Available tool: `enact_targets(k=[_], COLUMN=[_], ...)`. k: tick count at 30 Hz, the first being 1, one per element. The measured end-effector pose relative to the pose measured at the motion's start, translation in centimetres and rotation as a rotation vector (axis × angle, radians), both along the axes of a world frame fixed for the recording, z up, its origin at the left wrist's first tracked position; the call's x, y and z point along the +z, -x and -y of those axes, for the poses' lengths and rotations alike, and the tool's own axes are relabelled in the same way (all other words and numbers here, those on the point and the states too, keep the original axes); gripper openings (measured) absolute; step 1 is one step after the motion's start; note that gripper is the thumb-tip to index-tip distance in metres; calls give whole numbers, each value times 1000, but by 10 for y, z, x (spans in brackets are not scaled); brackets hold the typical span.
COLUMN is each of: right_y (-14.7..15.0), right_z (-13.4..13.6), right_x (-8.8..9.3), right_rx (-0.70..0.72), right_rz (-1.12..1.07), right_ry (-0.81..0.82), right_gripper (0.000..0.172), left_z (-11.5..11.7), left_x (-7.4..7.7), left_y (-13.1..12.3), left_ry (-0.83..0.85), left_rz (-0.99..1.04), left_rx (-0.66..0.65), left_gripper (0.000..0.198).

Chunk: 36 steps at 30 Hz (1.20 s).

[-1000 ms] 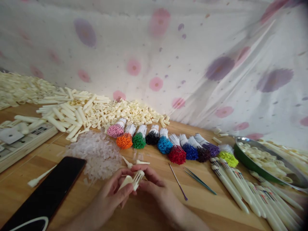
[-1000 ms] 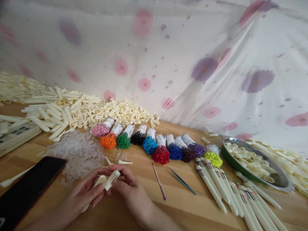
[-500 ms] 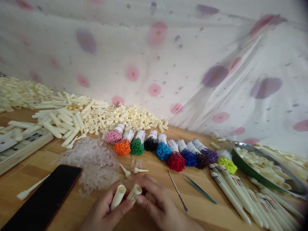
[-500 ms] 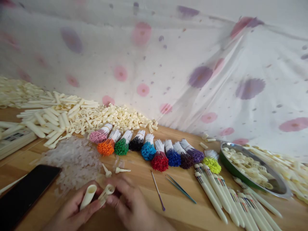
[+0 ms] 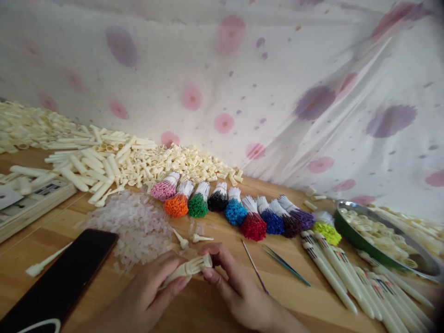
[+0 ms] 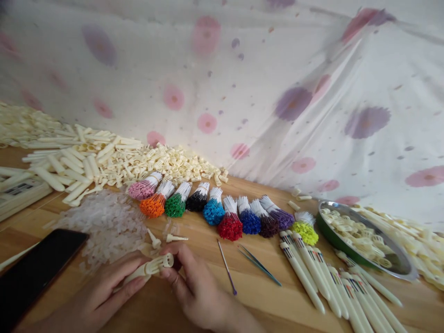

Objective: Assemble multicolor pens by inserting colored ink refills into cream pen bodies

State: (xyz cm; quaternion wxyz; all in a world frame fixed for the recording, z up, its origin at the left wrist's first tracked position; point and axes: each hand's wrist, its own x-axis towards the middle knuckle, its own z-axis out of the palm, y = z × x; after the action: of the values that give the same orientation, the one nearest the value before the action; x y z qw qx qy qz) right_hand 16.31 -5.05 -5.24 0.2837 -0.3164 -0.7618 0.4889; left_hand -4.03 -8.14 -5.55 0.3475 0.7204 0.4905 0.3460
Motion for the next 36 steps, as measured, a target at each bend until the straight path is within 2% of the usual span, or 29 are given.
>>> enact_targets(k=[4,8,11,16,20,22,25,30,33,36], right_y=[5,8,6,2,3,4,4,-4,-7,-7], right_z=[1,4,3,-2,-3,-2,-2,-5,-6,-6], right_x=[0,-2,-1,-2,-6,-5,-2,1,3,5], right_rx=[20,13,-6,-66,-136,-148,-100,56,127,167], right_rz=[-13,-27,71,280,327,287,192,43,-48,-114], right_ry=[34,83,-1,-242,-241,-185,-92,-18,56,152], right_gripper=[20,25,20,21,28,30,28,18,18,19], left_z=[-1,0,2,7,11,12,11,9,8,6], left_x=[-1,0,0,-2,-5,-7,-8,-4,0,2], left_y=[0,0,-1,-5,-8,-9,-7,-3,-1,0], left_ry=[-74,-62,-38,32,134,213,393,880,1137,1254], left_rz=[-118,-122,-104,-145,-195,-156,11,416,615,756], left_rx=[-50,-81,-85,-86,-86,-84,-83,-133,-238,-339], left_gripper=[26,29,28,22,22,24,25,42,48,46])
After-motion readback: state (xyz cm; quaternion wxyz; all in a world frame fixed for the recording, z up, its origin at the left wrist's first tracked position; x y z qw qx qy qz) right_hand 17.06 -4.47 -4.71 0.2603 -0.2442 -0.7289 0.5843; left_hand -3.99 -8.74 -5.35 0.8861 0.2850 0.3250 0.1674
